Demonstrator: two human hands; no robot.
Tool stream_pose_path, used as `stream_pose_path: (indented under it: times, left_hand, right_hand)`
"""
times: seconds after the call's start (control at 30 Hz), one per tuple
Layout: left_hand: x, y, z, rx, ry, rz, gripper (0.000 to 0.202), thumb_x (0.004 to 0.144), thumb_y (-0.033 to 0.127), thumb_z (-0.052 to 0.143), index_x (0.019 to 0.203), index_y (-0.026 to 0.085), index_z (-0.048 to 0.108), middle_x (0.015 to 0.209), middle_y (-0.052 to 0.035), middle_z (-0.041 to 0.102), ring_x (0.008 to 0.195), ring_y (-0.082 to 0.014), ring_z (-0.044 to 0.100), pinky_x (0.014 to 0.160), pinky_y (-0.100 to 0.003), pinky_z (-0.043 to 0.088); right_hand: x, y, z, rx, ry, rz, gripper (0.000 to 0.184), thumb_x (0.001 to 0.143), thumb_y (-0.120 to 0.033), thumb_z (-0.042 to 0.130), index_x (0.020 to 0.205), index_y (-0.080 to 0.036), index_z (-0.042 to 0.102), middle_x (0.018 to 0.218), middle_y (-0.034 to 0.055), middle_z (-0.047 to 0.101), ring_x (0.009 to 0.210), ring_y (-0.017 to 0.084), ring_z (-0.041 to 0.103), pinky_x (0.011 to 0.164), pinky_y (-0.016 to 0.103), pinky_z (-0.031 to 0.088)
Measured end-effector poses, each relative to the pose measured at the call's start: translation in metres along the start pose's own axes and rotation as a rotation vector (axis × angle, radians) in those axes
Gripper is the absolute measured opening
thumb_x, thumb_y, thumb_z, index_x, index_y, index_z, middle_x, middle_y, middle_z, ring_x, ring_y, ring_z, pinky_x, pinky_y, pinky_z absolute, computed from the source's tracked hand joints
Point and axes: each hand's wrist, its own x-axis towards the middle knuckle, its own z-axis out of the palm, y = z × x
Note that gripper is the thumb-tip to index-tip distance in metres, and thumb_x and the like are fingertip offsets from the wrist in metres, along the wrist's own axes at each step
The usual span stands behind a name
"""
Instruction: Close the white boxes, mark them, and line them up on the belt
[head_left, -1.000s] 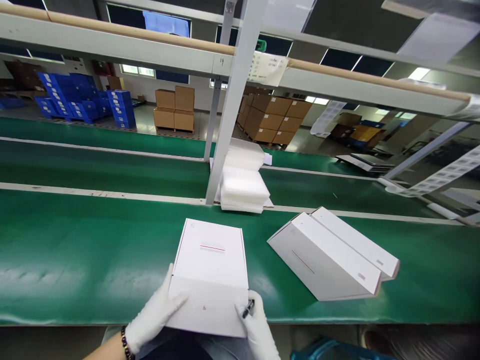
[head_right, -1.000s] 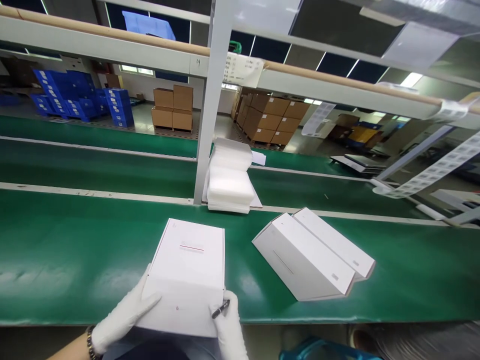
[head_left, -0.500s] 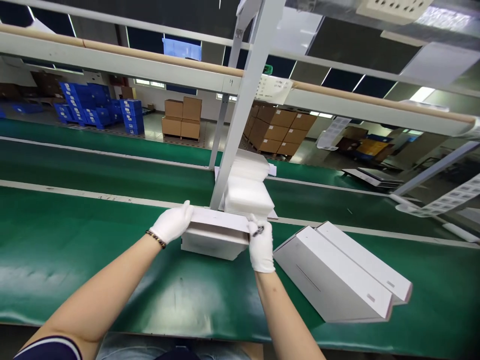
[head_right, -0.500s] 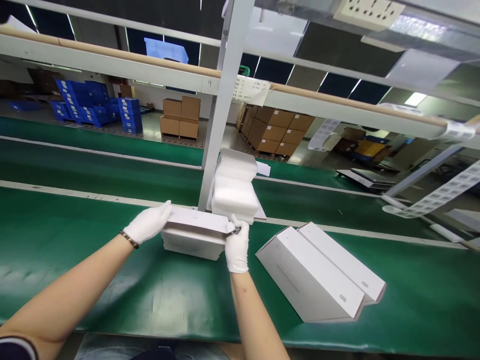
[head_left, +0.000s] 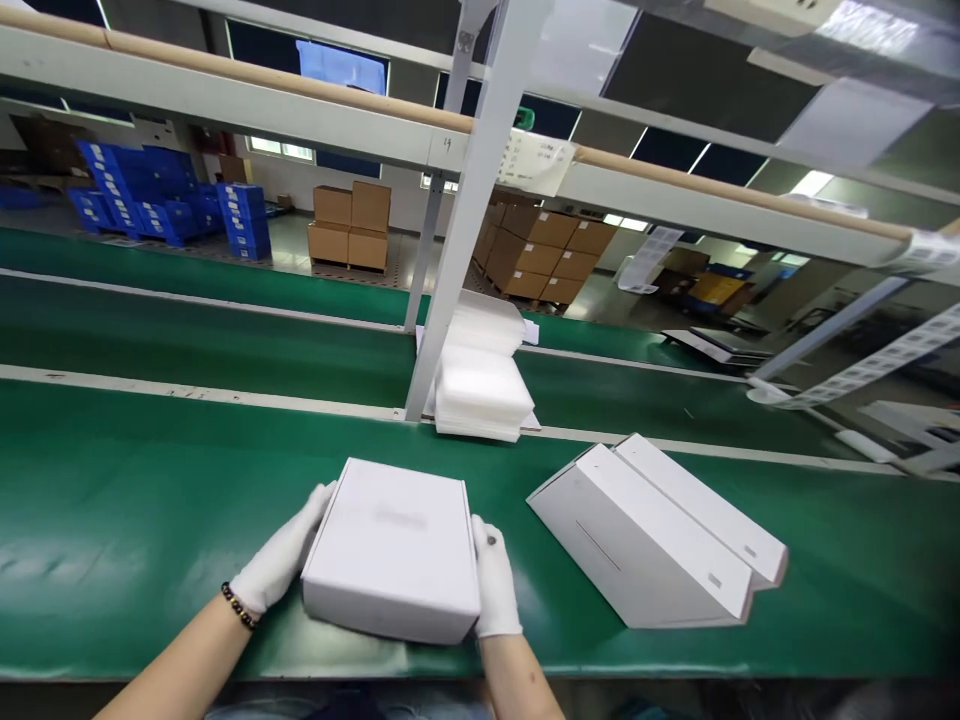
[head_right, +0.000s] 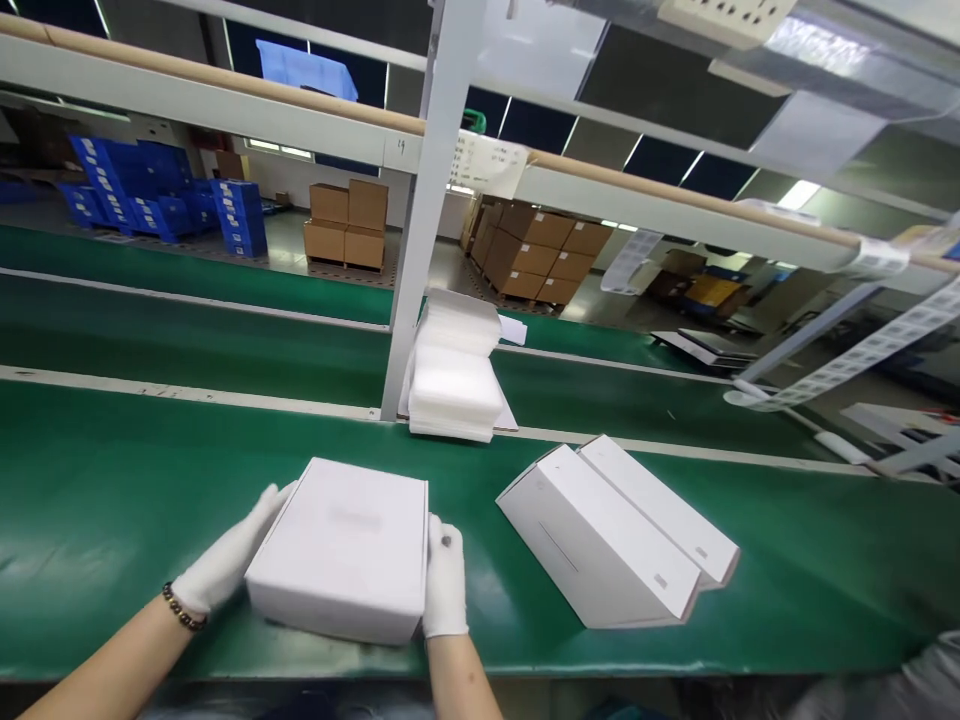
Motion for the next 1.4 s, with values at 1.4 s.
stream_pose_path:
  times: [1.4]
  left_hand:
    - [0.002,0.024,0.009,0.078,-0.416,0.169,0.088,0.085,0.068,0.056,0.154,0.022,0.029,0.160,-0.0062,0.029,0.147,-0.0322,0.028,0.122,-0.047,0.020]
  right_hand:
    - [0.090,-0.125,0.034,-0.341,-0.457,-0.297,0.053,0.074,-0.072,0.053,0.050,-0.025,0.049,0.049,0.0006,0.053,0.054,0.020,0.053,0.062,0.034,0.047]
